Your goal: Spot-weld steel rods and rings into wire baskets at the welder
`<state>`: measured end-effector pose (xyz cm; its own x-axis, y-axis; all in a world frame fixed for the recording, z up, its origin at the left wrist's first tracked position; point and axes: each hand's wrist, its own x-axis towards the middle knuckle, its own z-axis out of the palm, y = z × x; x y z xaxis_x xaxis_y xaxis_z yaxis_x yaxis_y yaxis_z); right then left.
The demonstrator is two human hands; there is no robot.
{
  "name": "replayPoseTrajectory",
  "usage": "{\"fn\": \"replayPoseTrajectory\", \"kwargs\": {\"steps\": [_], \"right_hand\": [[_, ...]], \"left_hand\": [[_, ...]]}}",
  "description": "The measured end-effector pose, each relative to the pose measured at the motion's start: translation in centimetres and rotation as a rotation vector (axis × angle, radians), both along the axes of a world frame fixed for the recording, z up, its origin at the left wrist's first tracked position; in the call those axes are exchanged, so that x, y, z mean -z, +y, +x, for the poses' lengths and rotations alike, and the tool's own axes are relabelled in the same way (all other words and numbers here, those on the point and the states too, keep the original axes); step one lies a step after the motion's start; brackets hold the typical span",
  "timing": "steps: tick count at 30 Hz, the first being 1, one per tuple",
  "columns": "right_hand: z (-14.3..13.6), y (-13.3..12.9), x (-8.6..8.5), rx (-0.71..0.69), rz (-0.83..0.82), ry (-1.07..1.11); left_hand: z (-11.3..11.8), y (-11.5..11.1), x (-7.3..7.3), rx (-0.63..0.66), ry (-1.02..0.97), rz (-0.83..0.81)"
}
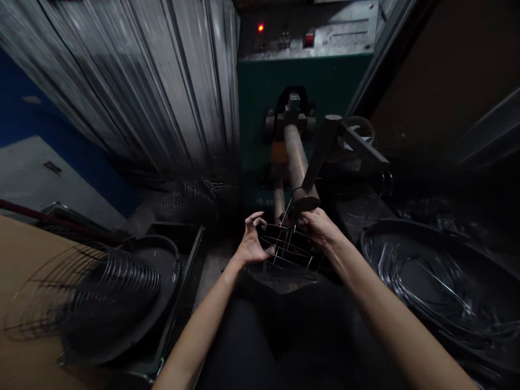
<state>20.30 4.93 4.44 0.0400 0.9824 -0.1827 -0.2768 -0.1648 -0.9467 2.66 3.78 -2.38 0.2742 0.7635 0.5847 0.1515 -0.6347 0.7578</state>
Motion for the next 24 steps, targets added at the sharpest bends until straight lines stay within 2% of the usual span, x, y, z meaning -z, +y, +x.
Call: {"fn": "replayPoseTrajectory", "kwargs": {"steps": [8, 13, 18, 21, 24], "right_hand": [[0.1, 1.4, 1.5, 0.055, -0.002, -0.05], [-0.4, 2.2, 1.7, 0.029, 0.049, -0.024], [-0.5, 2.0, 1.9, 0.061, 0.048, -0.03], [-0.1, 2.9, 1.5, 0.035, 0.008, -0.065], [1.1, 4.7, 0.1, 0.012, -0.004, -0.102]], "left_hand": [[-0.4, 0.9, 0.0, -0.018, 0.014, -0.037], [-0.8, 1.2, 0.1, -0.061, 0.058, -0.038], [-1.1, 1.2, 0.0, -0.054, 0.081, 0.005], [-0.9, 1.5, -0.2, -0.042, 0.101, 0.03], [-0.3, 1.6, 0.1, -0.014, 0.12, 0.057]]}}
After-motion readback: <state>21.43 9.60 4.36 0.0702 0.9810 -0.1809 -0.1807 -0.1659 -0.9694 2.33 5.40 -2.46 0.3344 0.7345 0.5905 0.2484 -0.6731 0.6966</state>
